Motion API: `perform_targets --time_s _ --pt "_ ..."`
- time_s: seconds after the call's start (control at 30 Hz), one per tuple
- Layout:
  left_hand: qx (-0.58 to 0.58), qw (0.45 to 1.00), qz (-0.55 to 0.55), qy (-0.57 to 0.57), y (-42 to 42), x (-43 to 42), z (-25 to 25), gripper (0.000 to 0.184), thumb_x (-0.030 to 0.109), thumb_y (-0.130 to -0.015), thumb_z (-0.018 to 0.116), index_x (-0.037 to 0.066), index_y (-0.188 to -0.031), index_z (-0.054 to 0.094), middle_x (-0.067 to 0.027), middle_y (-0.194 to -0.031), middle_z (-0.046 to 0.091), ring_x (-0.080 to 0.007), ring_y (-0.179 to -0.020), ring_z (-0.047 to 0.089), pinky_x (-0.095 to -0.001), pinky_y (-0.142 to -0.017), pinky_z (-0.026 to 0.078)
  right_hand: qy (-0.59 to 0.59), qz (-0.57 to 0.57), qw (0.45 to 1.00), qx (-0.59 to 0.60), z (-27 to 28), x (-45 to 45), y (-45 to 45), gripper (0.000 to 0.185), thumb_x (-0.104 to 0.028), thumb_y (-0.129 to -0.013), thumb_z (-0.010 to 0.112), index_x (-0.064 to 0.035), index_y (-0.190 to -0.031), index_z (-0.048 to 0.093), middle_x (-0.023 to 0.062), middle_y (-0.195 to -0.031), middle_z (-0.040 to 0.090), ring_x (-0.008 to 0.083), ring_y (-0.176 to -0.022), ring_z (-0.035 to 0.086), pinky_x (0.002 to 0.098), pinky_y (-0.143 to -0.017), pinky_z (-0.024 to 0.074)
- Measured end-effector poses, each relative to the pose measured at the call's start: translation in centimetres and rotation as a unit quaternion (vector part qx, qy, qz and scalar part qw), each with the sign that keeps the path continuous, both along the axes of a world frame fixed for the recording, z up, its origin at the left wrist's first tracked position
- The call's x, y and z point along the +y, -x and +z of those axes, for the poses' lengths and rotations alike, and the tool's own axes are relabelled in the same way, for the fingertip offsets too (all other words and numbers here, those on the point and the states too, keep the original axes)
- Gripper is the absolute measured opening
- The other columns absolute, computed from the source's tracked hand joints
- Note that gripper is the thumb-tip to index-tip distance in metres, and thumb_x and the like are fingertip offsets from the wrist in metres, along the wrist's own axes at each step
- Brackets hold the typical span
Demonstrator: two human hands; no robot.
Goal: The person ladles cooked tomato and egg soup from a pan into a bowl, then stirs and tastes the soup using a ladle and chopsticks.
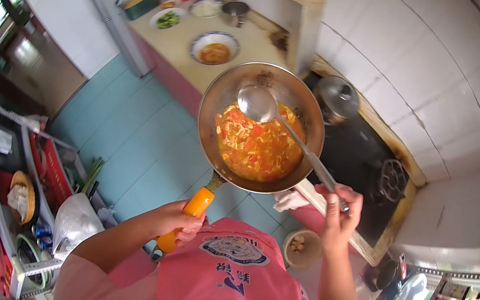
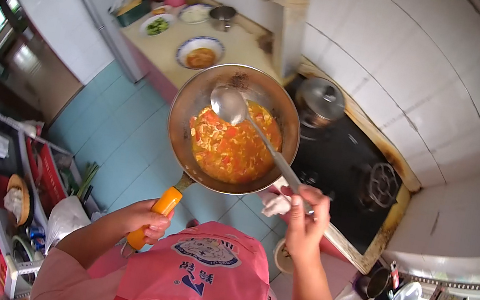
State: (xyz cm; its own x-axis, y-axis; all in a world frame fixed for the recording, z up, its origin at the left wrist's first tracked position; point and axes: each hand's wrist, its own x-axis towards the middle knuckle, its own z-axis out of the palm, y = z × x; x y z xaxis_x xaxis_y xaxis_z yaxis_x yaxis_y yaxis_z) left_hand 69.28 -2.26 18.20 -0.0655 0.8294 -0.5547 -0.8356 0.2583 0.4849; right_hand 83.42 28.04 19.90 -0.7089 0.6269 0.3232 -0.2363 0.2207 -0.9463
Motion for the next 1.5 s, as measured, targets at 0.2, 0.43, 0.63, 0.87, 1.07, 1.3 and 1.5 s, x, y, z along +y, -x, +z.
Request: perform_targets --time_s 0.2,0.43,0.63,0.87,1.07,1.3,1.5 --pt "-0.020 0.998 0.064 0.017 5.0 -10.3 -1.6 0.020 0.019 -0.088 0.061 0.014 -0.092 0.042 0.0035 -0.067 0.039 -0.0075 -0.052 0.039 -0.0270 -0.048 0.034 -0.333 0.192 0.923 0.011 -0.7 -10.6 10.9 0.023 0.008 -0.079 0.063 -0.0013 -0.099 0.058 0.0203 -0.110 0.060 0.0348 -0.091 0.062 0.0367 -0.077 0.0518" --pt "-0.030 0.983 0.178 0.025 10.3 -16.9 -3.0 0.019 0.020 -0.088 0.062 0.014 -0.094 0.044 0.0036 -0.066 0.039 -0.0074 -0.052 0.039 -0.0256 -0.047 0.037 -0.404 0.331 0.852 -0.038 -2.1 -16.0 18.0 0.034 0.004 -0.076 0.063 -0.0089 -0.108 0.060 0.0191 -0.120 0.055 0.0356 -0.095 0.063 0.0375 -0.072 0.0563" --pt "-0.030 0.962 0.268 0.055 15.5 -19.1 -3.5 0.020 0.017 -0.086 0.063 0.012 -0.094 0.045 0.0024 -0.065 0.040 -0.0081 -0.050 0.039 -0.0256 -0.046 0.037 -0.369 0.375 0.849 -0.043 -2.0 -15.3 24.9 0.034 0.008 -0.077 0.061 -0.0088 -0.106 0.059 0.0213 -0.115 0.059 0.0363 -0.095 0.064 0.0373 -0.073 0.0553" --pt "-0.054 0.936 0.347 0.036 21.3 -20.1 -3.6 0.021 0.012 -0.083 0.062 0.010 -0.095 0.043 0.0022 -0.065 0.040 -0.0072 -0.050 0.037 -0.0252 -0.046 0.036 -0.336 0.314 0.886 0.056 -1.9 -15.4 38.9 0.022 0.008 -0.083 0.059 -0.0034 -0.101 0.058 0.0230 -0.103 0.063 0.0321 -0.086 0.065 0.0333 -0.070 0.0525" --pt "-0.030 0.923 0.379 0.057 28.2 -22.2 -3.8 0.022 0.013 -0.084 0.062 0.011 -0.094 0.043 0.0021 -0.065 0.039 -0.0068 -0.051 0.037 -0.0247 -0.046 0.035 -0.243 0.342 0.906 0.054 -3.4 -22.4 52.5 0.019 0.005 -0.084 0.061 -0.0026 -0.102 0.058 0.0193 -0.103 0.063 0.0314 -0.089 0.065 0.0321 -0.072 0.0527" --pt "-0.019 0.942 0.331 0.047 38.2 -28.7 -4.6 0.021 0.013 -0.084 0.060 0.010 -0.095 0.042 0.0011 -0.066 0.040 -0.0080 -0.050 0.039 -0.0266 -0.048 0.038 -0.302 0.316 0.896 0.076 -5.2 -29.8 61.8 0.019 0.004 -0.084 0.061 -0.0031 -0.102 0.058 0.0189 -0.110 0.062 0.0315 -0.090 0.065 0.0322 -0.071 0.0537" --pt "-0.015 0.955 0.290 0.056 45.4 -33.3 -4.8 0.018 0.012 -0.085 0.059 0.010 -0.094 0.044 0.0016 -0.066 0.040 -0.0072 -0.050 0.038 -0.0248 -0.047 0.036 -0.288 0.366 0.885 0.000 -3.9 -32.7 63.2 0.027 0.010 -0.080 0.059 -0.0050 -0.103 0.058 0.0215 -0.113 0.060 0.0343 -0.092 0.064 0.0342 -0.071 0.0542"
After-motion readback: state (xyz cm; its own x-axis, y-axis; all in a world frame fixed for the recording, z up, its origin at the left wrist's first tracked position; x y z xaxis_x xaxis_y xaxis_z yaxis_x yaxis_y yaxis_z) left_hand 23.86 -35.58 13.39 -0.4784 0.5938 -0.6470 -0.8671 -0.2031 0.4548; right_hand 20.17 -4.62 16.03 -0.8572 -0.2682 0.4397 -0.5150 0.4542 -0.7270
